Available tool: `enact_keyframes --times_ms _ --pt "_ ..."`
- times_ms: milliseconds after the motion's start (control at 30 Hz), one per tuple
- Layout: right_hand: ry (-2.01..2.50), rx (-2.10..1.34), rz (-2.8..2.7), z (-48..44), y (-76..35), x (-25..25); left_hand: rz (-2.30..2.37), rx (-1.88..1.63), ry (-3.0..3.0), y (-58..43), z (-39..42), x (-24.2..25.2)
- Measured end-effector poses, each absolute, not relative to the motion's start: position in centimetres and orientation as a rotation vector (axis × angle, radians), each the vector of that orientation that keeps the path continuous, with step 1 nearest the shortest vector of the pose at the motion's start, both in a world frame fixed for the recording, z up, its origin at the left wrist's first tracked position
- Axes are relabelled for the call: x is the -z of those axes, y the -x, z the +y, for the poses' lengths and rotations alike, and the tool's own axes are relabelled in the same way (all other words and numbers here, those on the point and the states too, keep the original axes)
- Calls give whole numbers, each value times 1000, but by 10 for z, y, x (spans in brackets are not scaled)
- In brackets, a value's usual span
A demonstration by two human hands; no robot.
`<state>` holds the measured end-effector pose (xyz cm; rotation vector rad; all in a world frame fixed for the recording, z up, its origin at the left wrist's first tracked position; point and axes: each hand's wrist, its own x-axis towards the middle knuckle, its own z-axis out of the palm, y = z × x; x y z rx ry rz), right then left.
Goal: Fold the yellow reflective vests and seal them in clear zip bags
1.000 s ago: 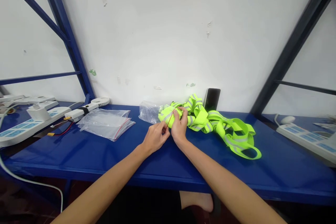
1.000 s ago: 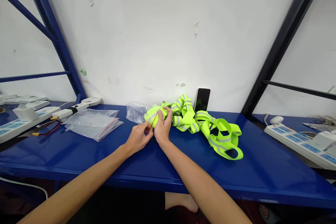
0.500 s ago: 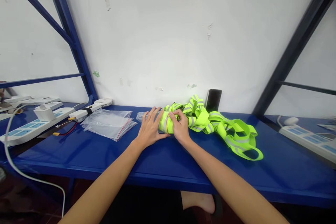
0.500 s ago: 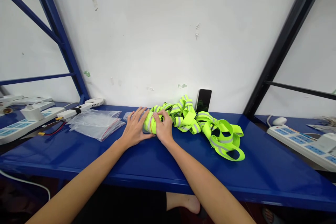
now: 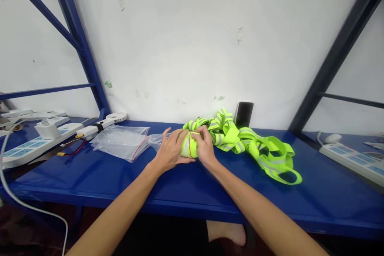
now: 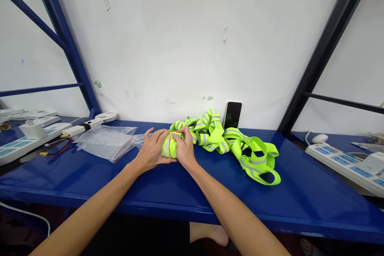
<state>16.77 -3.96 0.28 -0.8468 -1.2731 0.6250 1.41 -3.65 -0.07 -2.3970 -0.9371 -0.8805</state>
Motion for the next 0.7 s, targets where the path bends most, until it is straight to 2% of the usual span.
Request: enact_keyframes --times_ms 567,700 --pt "791 -624 -1295 -41 -160 -2 -861 892 2368 -25 -34 5" --pt "687 -824 -1203 -34 -163 -3 -845 934 2361 -19 -33 4"
